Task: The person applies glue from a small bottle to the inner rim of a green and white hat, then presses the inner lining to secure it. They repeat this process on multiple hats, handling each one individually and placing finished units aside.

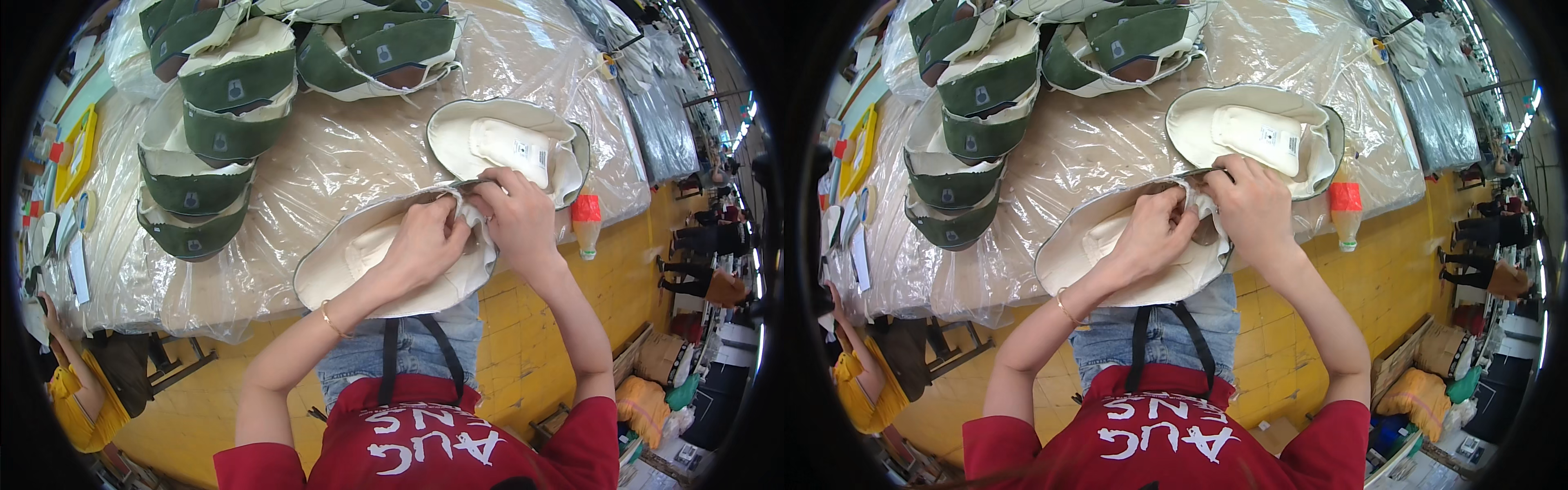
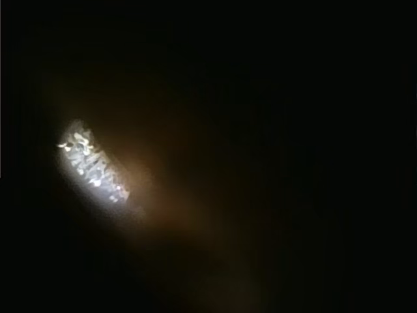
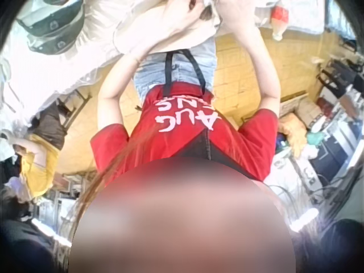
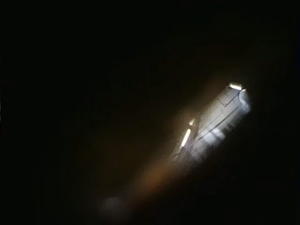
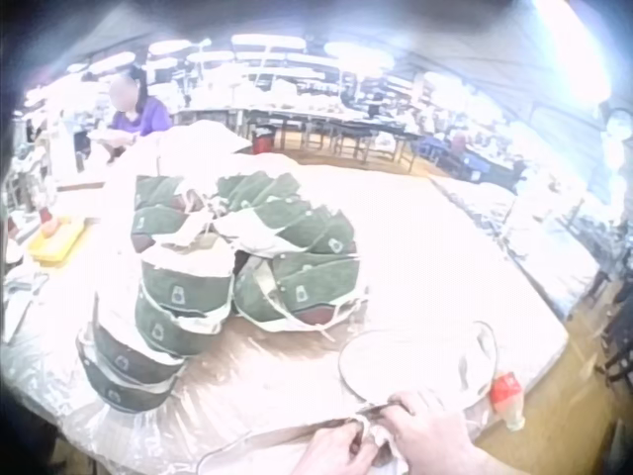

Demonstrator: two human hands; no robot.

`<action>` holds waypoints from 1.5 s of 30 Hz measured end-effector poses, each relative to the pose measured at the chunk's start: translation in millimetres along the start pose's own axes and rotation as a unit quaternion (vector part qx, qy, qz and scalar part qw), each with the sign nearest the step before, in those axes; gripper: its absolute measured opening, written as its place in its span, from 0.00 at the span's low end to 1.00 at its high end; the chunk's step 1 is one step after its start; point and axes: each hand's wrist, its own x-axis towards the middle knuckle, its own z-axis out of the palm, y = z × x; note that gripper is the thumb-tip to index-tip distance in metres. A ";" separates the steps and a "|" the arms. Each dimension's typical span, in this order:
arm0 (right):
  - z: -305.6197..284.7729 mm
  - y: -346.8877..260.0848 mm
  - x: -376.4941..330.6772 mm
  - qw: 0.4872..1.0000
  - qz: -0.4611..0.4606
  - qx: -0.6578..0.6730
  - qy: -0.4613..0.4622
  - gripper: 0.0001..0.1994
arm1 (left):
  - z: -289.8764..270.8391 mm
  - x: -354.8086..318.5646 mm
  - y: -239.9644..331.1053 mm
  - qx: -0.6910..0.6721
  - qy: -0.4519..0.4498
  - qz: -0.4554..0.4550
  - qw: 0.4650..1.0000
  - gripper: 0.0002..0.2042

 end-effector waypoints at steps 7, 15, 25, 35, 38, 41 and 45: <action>-3.4 0.0 -0.1 0.995 0.048 0.086 -0.031 0.03 | 7.0 7.4 -2.1 -0.072 0.032 -0.041 0.996 0.14; -16.7 -2.4 -8.4 0.985 0.092 0.038 -0.141 0.05 | -3.3 24.9 2.5 0.013 -0.060 0.015 0.998 0.12; -22.4 -12.0 -5.1 0.997 0.020 -0.071 -0.014 0.13 | 6.0 39.3 -4.8 -0.036 -0.070 -0.064 0.995 0.15; -30.2 17.9 25.6 0.961 0.159 0.107 -0.199 0.16 | 11.1 34.6 4.9 0.069 -0.021 -0.024 0.997 0.17; -33.0 24.1 41.5 0.945 0.147 0.091 -0.277 0.19 | 12.9 33.9 8.1 0.079 -0.011 -0.018 0.997 0.19; -38.6 27.7 49.1 0.926 0.132 0.099 -0.338 0.17 | 14.0 34.0 9.7 0.077 -0.015 -0.020 0.997 0.23; -40.7 32.9 46.0 0.895 0.147 0.160 -0.389 0.17 | 15.1 34.2 10.4 0.094 -0.036 -0.007 0.995 0.24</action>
